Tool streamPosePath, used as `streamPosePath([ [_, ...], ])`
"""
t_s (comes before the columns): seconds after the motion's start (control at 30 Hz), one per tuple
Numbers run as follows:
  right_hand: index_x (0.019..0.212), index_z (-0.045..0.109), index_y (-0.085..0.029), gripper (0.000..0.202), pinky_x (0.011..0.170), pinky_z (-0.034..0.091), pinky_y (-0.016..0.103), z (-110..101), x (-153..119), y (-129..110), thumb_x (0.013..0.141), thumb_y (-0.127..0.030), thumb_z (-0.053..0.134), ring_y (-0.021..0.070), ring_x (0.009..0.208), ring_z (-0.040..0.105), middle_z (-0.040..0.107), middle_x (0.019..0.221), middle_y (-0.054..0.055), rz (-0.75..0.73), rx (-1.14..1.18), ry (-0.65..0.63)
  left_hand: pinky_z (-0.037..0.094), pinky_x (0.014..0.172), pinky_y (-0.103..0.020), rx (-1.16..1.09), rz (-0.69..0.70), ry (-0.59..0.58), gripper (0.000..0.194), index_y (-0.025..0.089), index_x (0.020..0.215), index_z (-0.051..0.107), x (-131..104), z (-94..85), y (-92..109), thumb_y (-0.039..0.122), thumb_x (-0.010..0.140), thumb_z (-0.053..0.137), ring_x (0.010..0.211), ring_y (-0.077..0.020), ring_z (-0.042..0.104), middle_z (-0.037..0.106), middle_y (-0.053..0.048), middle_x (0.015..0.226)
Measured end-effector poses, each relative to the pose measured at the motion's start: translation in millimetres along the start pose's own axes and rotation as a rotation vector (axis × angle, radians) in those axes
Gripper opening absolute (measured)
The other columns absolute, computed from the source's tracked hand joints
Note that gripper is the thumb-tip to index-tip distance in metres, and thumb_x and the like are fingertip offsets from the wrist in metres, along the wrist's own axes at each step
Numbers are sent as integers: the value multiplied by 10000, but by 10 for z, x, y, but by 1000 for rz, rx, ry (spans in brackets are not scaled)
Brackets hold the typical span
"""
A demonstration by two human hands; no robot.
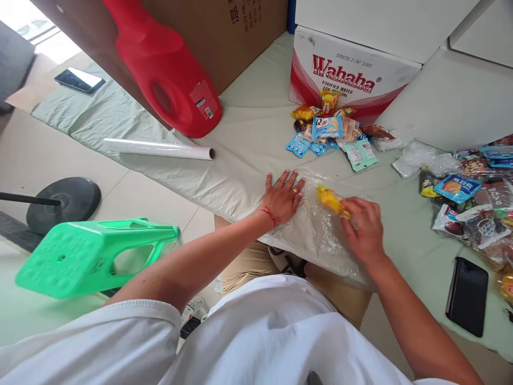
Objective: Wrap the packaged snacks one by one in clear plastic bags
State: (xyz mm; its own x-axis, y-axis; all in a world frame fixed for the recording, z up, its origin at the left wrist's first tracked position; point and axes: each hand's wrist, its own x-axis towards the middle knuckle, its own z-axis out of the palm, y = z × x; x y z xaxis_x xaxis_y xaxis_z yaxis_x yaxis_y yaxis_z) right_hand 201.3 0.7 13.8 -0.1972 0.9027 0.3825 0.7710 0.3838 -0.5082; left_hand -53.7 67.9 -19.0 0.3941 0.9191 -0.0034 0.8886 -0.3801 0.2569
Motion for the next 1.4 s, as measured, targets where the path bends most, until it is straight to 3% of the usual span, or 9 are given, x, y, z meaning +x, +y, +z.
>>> streamPosePath([
  [0.2,1460,558,-295,622,1130,437,577,65,-156,124,885,-67,493,316,1350,472,539,1473,106,-155,8,-171,48,1275,-719,-19,-10,10,573,291,1634,367,6,15,4,406,1092,224,1621,-306,214,268,-64,1744],
  [0.3,1493,521,-314,606,1127,437,578,-18,-139,169,912,-147,555,315,1332,488,551,1449,100,-91,26,-104,51,1271,-724,-11,-8,11,574,286,1632,372,5,9,8,418,1091,233,1619,-309,218,270,-67,1743],
  [0.5,1430,597,-247,411,1100,470,541,119,-1,133,1028,-294,522,317,1302,535,623,1413,125,-174,-42,-236,80,1272,-719,26,-7,1,582,290,1640,351,-2,-3,16,442,1091,227,1619,-303,217,257,-63,1748],
  [0.7,1377,617,-239,468,961,558,439,51,137,108,1046,-539,477,268,1094,672,710,1271,106,242,180,-44,95,1270,-720,22,-5,11,578,299,1632,366,3,4,13,444,1093,219,1616,-300,226,257,-54,1749],
  [0.87,1429,566,-246,578,733,589,366,94,144,106,1020,-635,439,218,867,691,717,1147,79,480,503,-322,87,1264,-730,-3,-2,27,571,290,1626,379,3,17,9,428,1091,237,1614,-306,231,268,-61,1744],
  [0.93,1409,590,-208,593,728,575,379,147,119,63,1009,-624,454,223,816,670,713,1090,101,461,281,-329,77,1263,-732,-17,-1,39,566,284,1622,388,2,24,6,416,1091,246,1612,-309,235,277,-70,1741],
  [1.1,1300,680,-167,489,759,548,389,137,55,-150,1033,-515,463,236,877,666,637,1249,164,310,-255,-21,55,1257,-740,-55,8,44,556,278,1611,408,5,36,-7,404,1086,277,1606,-323,246,295,-84,1734],
  [1.3,1348,664,-231,383,802,579,357,215,-25,-205,1058,-393,474,225,1031,675,603,1342,123,100,-103,-179,47,1264,-729,-88,1,72,553,281,1604,421,-1,40,-3,423,1084,293,1603,-318,264,304,-90,1730],
  [1.4,1349,651,-231,351,778,582,350,130,-169,-219,1050,-358,519,171,857,664,588,1360,125,142,20,-67,93,1273,-699,-136,8,118,556,283,1605,414,7,50,-36,439,1082,308,1596,-307,290,304,-99,1730],
])
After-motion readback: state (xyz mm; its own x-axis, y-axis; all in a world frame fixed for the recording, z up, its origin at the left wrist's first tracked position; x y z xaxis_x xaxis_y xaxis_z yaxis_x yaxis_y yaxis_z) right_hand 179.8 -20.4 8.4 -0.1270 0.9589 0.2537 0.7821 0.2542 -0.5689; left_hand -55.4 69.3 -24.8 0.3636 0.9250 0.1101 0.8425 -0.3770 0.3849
